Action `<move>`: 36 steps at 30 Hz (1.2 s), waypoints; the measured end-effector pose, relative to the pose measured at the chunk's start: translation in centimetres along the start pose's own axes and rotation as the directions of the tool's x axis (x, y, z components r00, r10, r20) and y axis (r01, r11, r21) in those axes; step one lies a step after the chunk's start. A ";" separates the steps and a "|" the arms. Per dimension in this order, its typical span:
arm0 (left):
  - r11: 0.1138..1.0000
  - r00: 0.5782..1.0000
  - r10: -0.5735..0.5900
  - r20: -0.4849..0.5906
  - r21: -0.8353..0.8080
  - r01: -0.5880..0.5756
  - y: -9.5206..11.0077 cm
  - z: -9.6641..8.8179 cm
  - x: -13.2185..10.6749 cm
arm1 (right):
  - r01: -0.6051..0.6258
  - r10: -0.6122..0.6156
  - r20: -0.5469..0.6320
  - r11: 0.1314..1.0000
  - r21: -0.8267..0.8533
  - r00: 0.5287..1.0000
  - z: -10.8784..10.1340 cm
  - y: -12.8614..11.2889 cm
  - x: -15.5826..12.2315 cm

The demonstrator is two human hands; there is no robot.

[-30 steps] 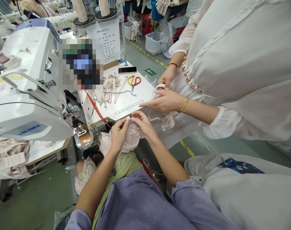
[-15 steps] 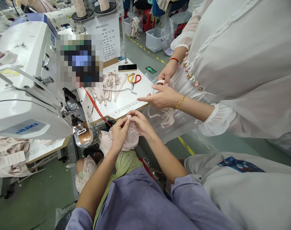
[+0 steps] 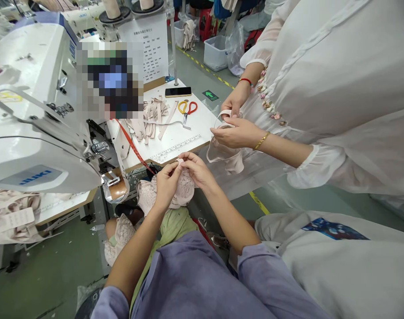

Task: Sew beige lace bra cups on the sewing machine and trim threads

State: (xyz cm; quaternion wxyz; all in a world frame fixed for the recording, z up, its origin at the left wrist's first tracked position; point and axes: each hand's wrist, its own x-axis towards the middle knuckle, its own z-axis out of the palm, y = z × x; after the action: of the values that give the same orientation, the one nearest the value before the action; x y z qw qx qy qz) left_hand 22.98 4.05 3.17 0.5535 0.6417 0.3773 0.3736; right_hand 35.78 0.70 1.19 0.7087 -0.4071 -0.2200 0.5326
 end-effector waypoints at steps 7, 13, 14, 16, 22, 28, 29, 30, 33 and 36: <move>0.999 1.000 -0.014 -0.004 -0.031 0.014 -0.2 -0.1 0.0 | -0.014 0.014 -0.007 1.000 -0.004 1.000 0.4 -0.2 0.0; 0.966 0.992 -0.125 0.016 -0.225 0.125 -0.4 -0.3 0.2 | 0.000 0.001 0.016 0.996 -0.085 1.000 -0.7 0.2 -0.6; 0.952 0.988 -0.151 0.026 -0.267 0.153 -0.4 -0.3 0.2 | 0.012 -0.010 0.011 0.993 -0.118 1.000 -0.9 0.3 -0.9; 0.921 0.979 -0.197 0.045 -0.334 0.200 -0.4 -0.3 0.3 | 0.030 -0.030 0.005 0.980 -0.199 1.000 -1.2 0.6 -1.5; 0.882 0.965 -0.249 0.080 -0.394 0.260 -0.1 -0.1 0.0 | 0.063 -0.073 -0.023 0.952 -0.300 0.997 -1.3 0.9 -2.7; 0.868 0.958 -0.273 0.089 -0.406 0.285 -0.1 -0.1 -0.2 | 0.058 -0.066 -0.026 0.968 -0.246 0.997 -1.3 0.7 -2.8; 0.867 0.957 -0.274 0.091 -0.408 0.287 0.0 0.0 -0.2 | 0.053 -0.061 -0.027 0.969 -0.240 0.998 -1.3 0.7 -2.8; 0.865 0.957 -0.274 0.091 -0.412 0.287 0.0 0.0 -0.2 | 0.049 -0.057 -0.028 0.970 -0.236 0.998 -1.3 0.7 -2.9; 0.862 0.957 -0.272 0.096 -0.418 0.287 0.2 0.1 -0.1 | 0.040 -0.048 -0.027 0.973 -0.229 0.999 -1.3 0.6 -3.0; 0.863 0.957 -0.276 0.092 -0.415 0.289 0.4 0.2 -0.1 | 0.041 -0.049 -0.028 0.972 -0.233 0.998 -1.3 0.5 -3.0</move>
State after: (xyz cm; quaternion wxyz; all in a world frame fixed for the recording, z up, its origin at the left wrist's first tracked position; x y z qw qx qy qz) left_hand 23.12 3.81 3.57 0.7337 0.4495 0.3685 0.3520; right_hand 35.46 -2.45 0.43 0.6714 -0.4911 -0.2782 0.4803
